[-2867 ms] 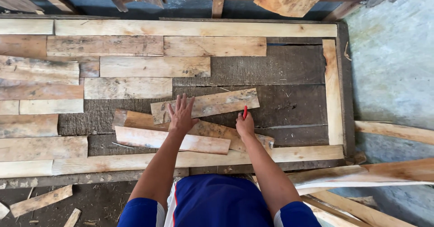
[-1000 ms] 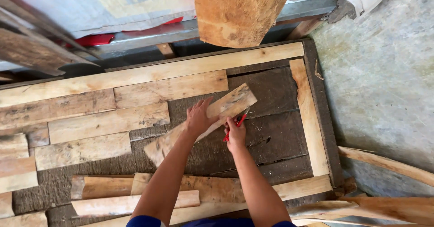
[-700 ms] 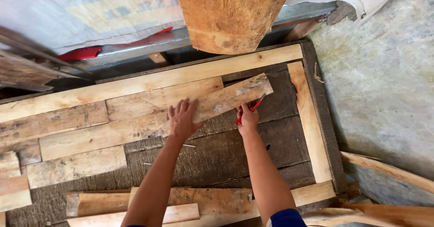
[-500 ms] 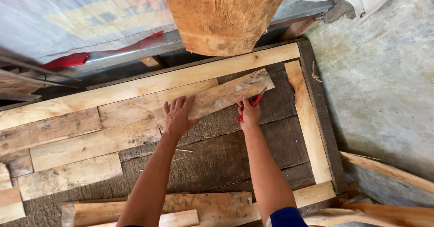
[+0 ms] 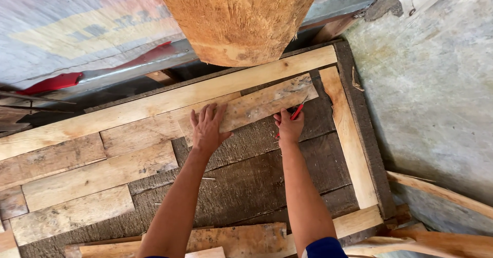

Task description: Fitting and trimming thin wood slats into a paneling layout on a wooden surface.

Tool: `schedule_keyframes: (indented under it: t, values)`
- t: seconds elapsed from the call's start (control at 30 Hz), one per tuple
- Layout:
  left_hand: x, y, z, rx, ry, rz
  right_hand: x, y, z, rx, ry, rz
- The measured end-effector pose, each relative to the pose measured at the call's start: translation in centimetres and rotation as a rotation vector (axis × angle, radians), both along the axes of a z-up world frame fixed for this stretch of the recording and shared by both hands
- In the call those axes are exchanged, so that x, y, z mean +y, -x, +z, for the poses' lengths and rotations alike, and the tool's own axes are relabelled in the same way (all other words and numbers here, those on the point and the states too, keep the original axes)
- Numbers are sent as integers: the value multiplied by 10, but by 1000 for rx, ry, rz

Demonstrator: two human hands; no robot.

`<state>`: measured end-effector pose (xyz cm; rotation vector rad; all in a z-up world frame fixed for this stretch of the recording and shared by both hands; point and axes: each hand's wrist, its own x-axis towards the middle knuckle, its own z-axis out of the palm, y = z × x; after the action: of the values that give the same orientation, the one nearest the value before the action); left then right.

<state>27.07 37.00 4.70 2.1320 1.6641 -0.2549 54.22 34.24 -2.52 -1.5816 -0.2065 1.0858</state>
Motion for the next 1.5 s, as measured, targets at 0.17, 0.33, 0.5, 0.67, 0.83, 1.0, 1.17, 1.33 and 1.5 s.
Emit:
schedule_keyframes:
  t: [0.17,0.33,0.5,0.67,0.83,1.0,1.17,1.33,1.5]
  values:
    - [3,-7,-2,35,8,-27,2,1,2,-44,36,-25]
    - [1,-6,-4,33,3,-44,7,-1,9,-50,92,-72]
    - [-2,0,-4,18,-4,-41,7,-9,-6,-47,97,-52]
    - [2,1,-4,19,-19,-67,4,-7,18,-120,163,28]
    - [6,-1,5,-14,-1,-64,0,-14,13,-106,140,32]
    - [8,-2,9,-84,-20,-47,0,-7,27,-127,96,12]
    - [8,-6,11,-140,-30,-35,1,-5,29,-137,106,13]
    - [10,-10,7,-164,-52,-43,1,-6,27,-152,91,14]
    - [12,-11,6,-174,-59,-44,1,-7,27,-162,107,31]
